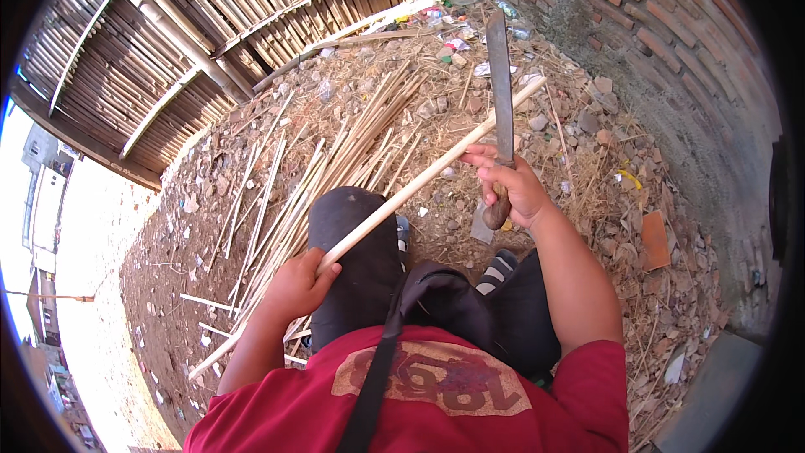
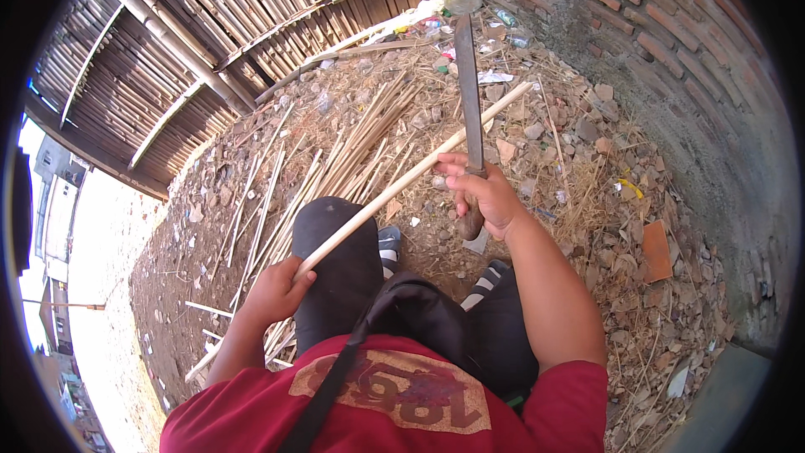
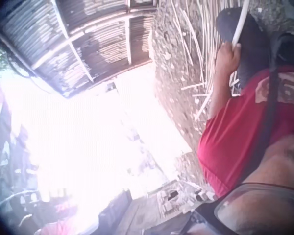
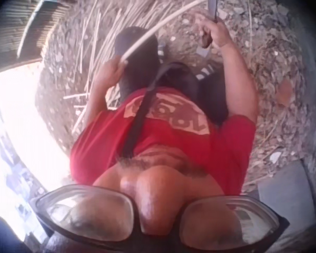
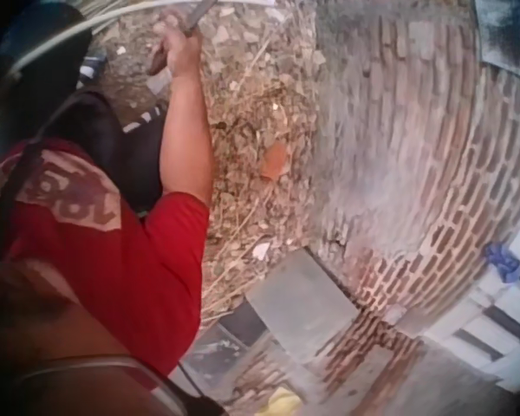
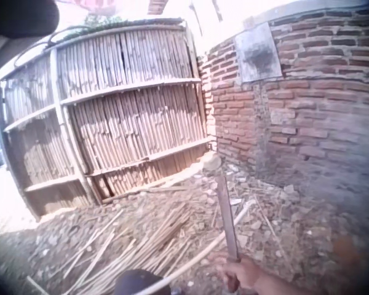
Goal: The person shaves thin layers off a bamboo strip using a large knife, repeatedly drawing the blade along the length of the wood while holding it in their lap.
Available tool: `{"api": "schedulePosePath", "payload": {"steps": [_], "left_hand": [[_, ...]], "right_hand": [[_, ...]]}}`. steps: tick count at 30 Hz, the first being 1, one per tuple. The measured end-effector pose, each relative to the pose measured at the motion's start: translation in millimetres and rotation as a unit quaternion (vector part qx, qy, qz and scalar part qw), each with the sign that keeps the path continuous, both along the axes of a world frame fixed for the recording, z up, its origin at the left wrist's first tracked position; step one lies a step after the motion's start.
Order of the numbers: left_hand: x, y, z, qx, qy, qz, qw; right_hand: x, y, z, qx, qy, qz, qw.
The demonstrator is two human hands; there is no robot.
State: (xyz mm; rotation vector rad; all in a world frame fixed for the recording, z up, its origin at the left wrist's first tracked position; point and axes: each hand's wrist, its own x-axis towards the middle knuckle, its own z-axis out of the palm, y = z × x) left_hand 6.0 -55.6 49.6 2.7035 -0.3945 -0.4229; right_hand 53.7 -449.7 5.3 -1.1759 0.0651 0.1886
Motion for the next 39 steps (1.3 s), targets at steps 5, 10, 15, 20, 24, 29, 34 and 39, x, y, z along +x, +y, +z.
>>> {"api": "schedulePosePath", "payload": {"steps": [5,10,15,20,24,29,34,39], "left_hand": [[-2,-10,-1,0.017,-0.038,-0.036,0.998],[-4,1,-9,-0.022,-0.118,-0.048,0.992],[4,0,27,-0.187,-0.235,-0.16,0.94],[-24,-30,135,-0.597,-0.074,-0.345,0.72],[-31,-67,186,-0.663,0.025,-0.459,0.59],[-70,-97,204,-0.687,-0.013,-0.279,0.671],[-48,-103,201,-0.685,0.046,-0.356,0.634],[-49,-115,199,-0.712,0.043,-0.35,0.607]], "right_hand": [[2,-2,0,-0.031,-0.009,-0.017,0.999],[7,-5,-2,-0.032,-0.022,-0.065,0.997],[6,-13,-4,-0.047,-0.024,-0.095,0.994],[16,-9,-8,-0.057,-0.009,-0.078,0.995],[14,-16,-14,-0.064,0.005,-0.08,0.995],[11,-18,-14,-0.063,0.005,-0.08,0.995],[15,-17,-16,-0.071,0.002,-0.063,0.995],[14,-19,-16,-0.068,0.007,-0.057,0.996]]}}
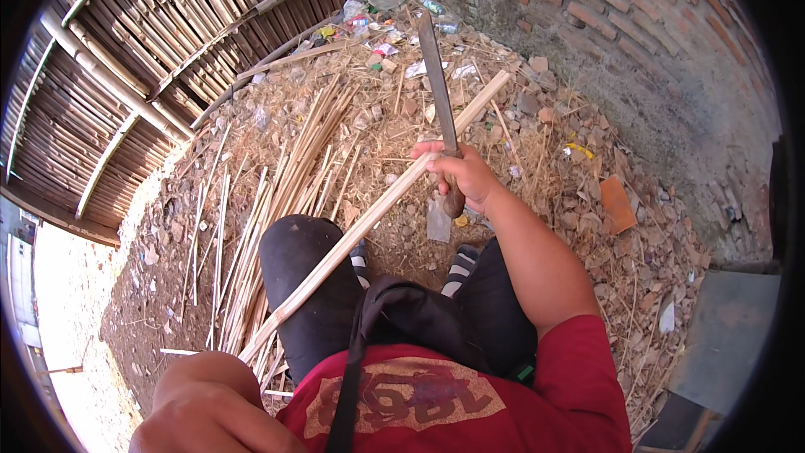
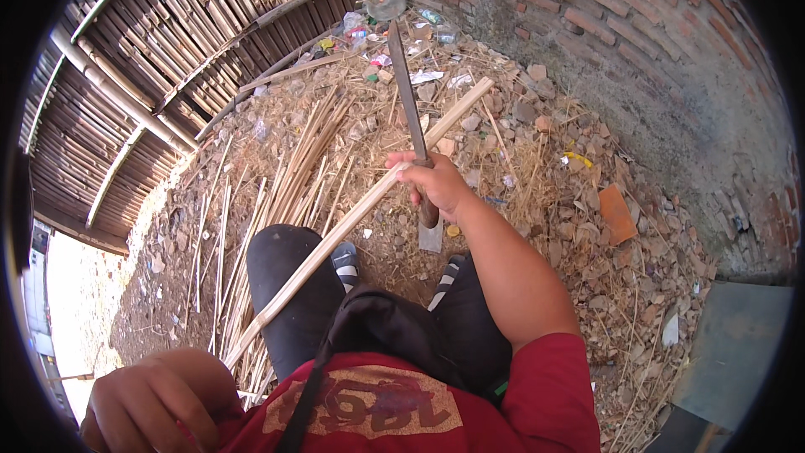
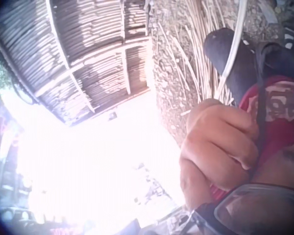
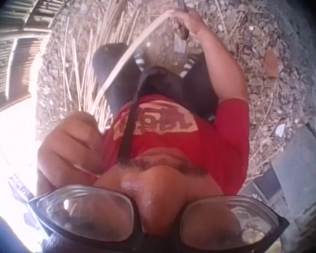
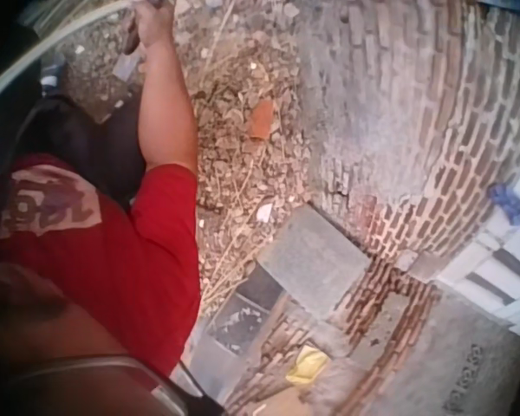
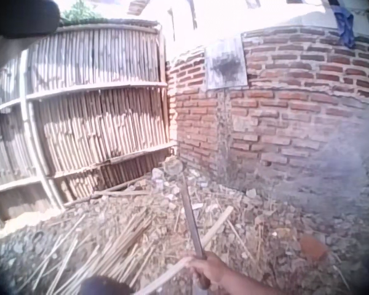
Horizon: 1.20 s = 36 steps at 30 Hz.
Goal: The person shaves thin layers off a bamboo strip using a large knife, repeatedly drawing the blade along the length of the wood while holding it in their lap.
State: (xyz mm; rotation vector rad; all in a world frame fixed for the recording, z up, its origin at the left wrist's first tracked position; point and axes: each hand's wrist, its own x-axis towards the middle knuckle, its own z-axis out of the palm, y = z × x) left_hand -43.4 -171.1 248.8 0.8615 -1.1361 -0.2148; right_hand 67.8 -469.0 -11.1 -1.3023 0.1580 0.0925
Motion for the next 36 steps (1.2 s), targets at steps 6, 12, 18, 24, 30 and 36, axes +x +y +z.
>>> {"api": "schedulePosePath", "payload": {"steps": [6,12,18,24,30,36], "left_hand": [[-24,4,8,0.054,0.028,0.125,0.99],[-21,2,13,0.05,0.063,0.103,0.991],[14,4,9,0.048,-0.014,-0.074,0.996],[5,3,7,0.056,0.011,0.008,0.998],[-27,3,0,-0.03,0.067,0.167,0.983],[28,38,-8,-0.1,-0.197,0.258,0.941]], "right_hand": [[0,-2,-4,0.007,-0.008,-0.002,1.0],[-1,-1,-1,0.005,-0.001,-0.005,1.0],[-2,0,1,0.005,-0.001,0.001,1.0],[-3,-1,3,0.012,-0.008,0.003,1.0],[-2,-3,1,0.015,-0.008,0.013,1.0],[-4,1,1,0.014,0.009,0.018,1.0]]}}
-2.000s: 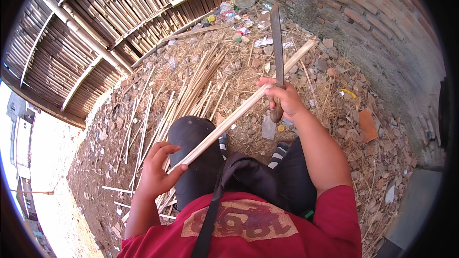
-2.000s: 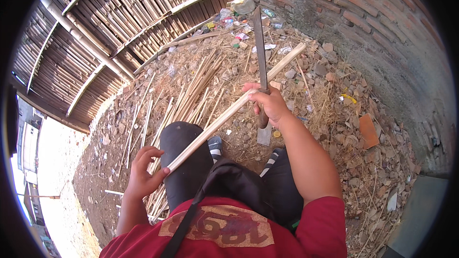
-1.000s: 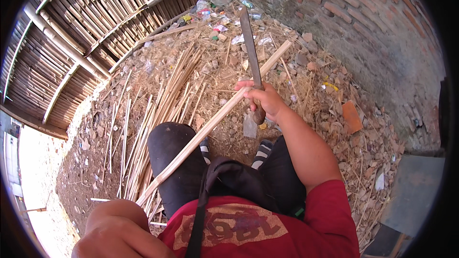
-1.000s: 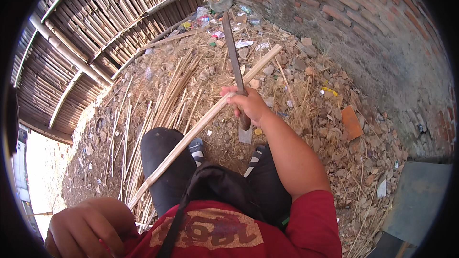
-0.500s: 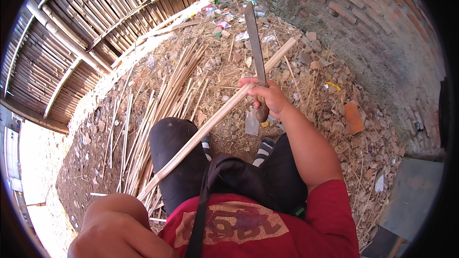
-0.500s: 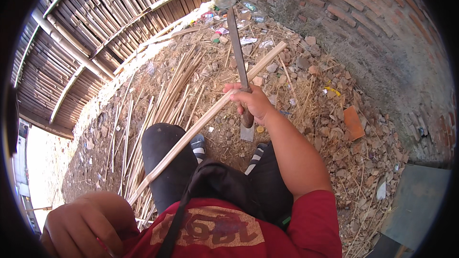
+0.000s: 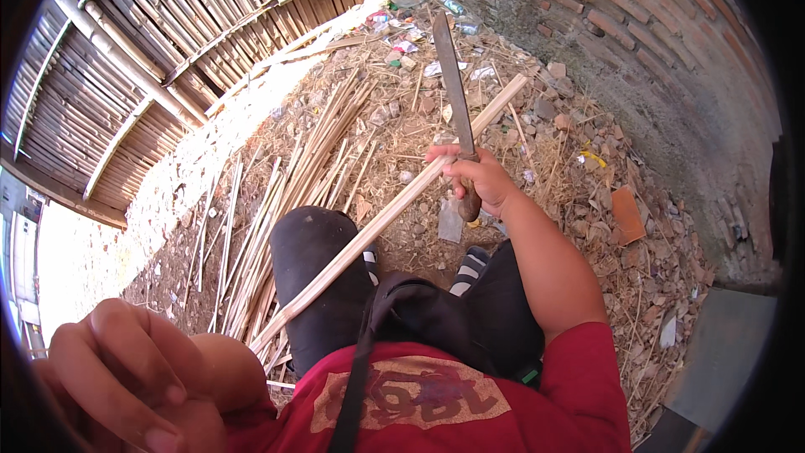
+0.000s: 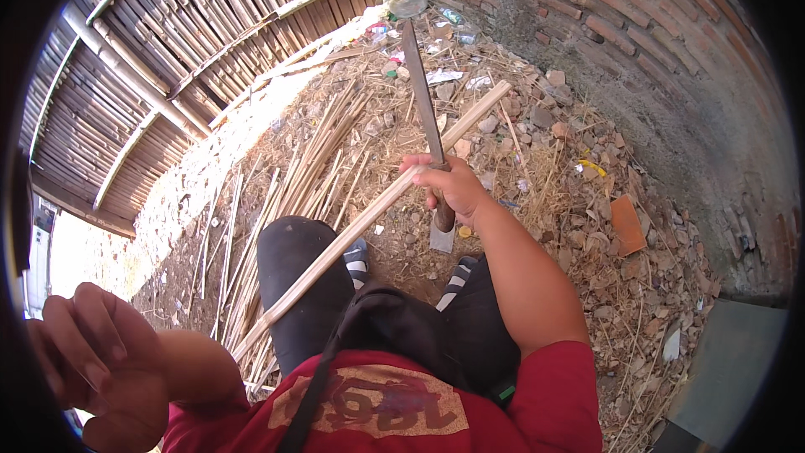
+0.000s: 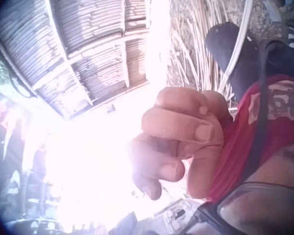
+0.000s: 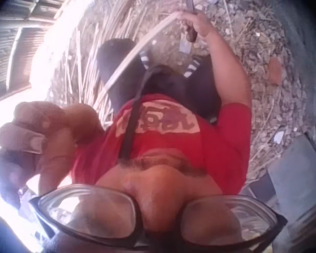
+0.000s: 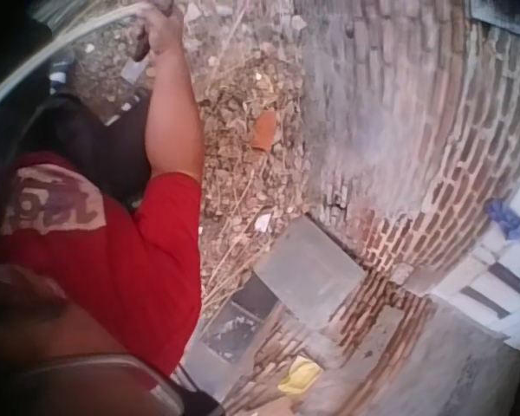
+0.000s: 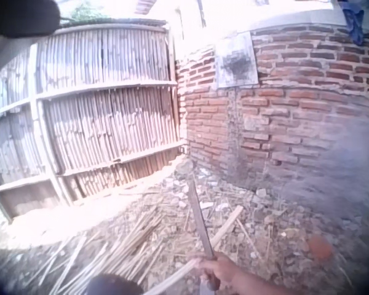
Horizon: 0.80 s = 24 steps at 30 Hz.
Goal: The person shaves thin layers off a bamboo strip using a large knife, repeatedly drawing the blade along the length of the wood while holding it in their lap.
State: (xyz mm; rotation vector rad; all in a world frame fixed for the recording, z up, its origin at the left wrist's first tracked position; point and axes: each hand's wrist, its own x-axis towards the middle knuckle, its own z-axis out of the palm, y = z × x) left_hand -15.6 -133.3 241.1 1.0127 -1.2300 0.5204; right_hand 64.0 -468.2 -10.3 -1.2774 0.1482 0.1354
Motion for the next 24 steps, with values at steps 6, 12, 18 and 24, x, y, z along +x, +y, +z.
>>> {"api": "schedulePosePath", "payload": {"steps": [6,12,18,24], "left_hand": [[-3,24,-3,-0.038,-0.054,0.142,0.988],[4,13,-14,-0.042,-0.053,0.148,0.987],[7,8,-19,-0.038,-0.041,0.144,0.988],[4,-31,-39,-0.114,0.012,0.162,0.98]], "right_hand": [[3,1,-2,-0.016,-0.008,0.011,1.0],[2,2,0,-0.014,0.0,0.009,1.0],[4,1,-3,-0.019,0.008,0.004,1.0],[0,3,-1,-0.009,-0.003,-0.005,1.0]]}}
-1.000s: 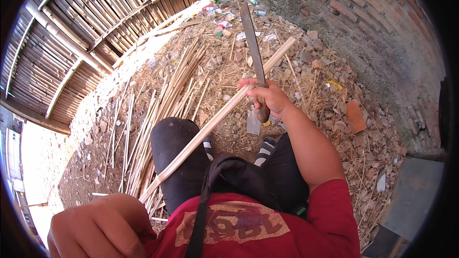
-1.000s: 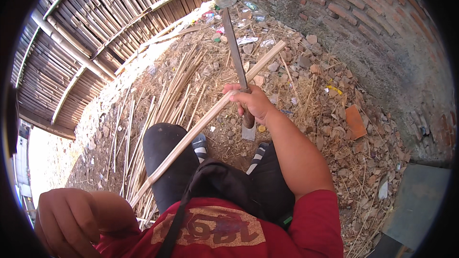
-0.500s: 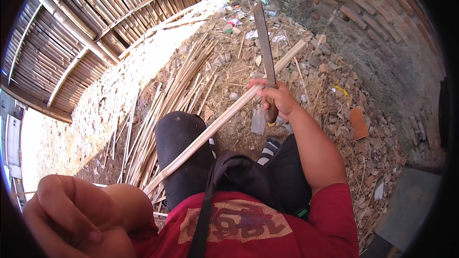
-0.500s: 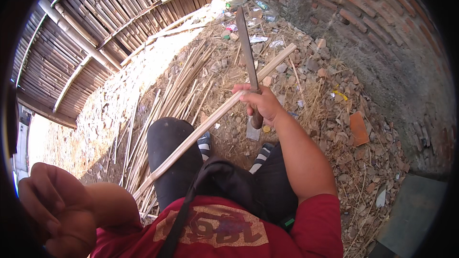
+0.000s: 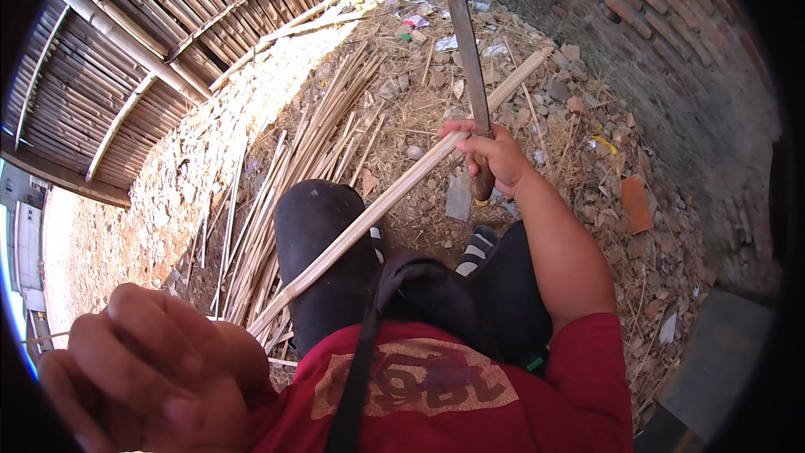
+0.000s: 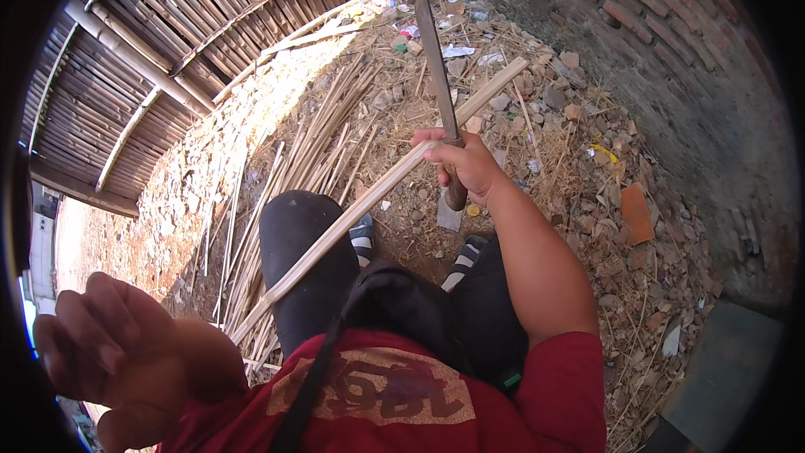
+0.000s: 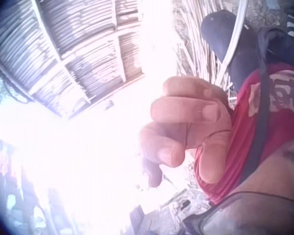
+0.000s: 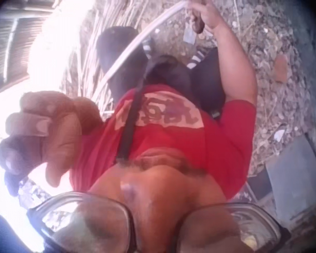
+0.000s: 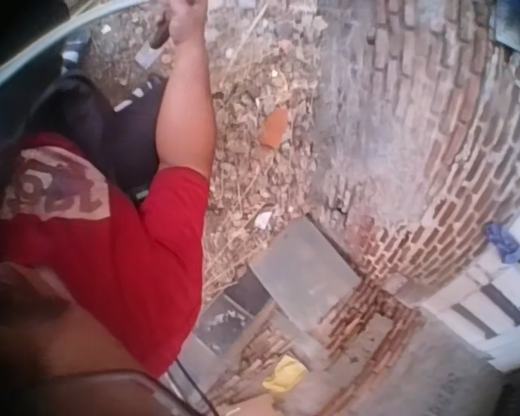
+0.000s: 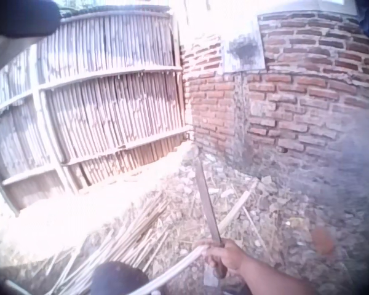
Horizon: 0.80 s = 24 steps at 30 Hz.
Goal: The person shaves thin layers off a bamboo strip using a large knife, repeatedly drawing the blade along the length of the wood while holding it in their lap.
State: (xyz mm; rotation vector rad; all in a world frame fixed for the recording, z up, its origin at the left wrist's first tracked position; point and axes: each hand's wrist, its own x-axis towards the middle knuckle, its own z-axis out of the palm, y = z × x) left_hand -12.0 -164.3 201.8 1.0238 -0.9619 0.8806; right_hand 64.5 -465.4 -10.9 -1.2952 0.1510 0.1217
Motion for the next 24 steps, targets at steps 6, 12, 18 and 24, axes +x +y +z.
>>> {"api": "schedulePosePath", "payload": {"steps": [6,12,18,24], "left_hand": [[18,113,-116,0.663,0.206,0.239,0.679],[-52,198,-205,0.672,0.408,0.271,0.555],[-52,200,-220,0.665,0.422,0.255,0.561],[-31,173,-184,0.674,0.478,0.188,0.532]], "right_hand": [[-2,-2,4,-0.018,-0.005,0.01,1.0],[0,6,14,-0.026,-0.011,-0.003,1.0],[0,-4,17,-0.117,-0.022,-0.039,0.992],[-21,-9,36,-0.377,-0.103,0.013,0.921]]}}
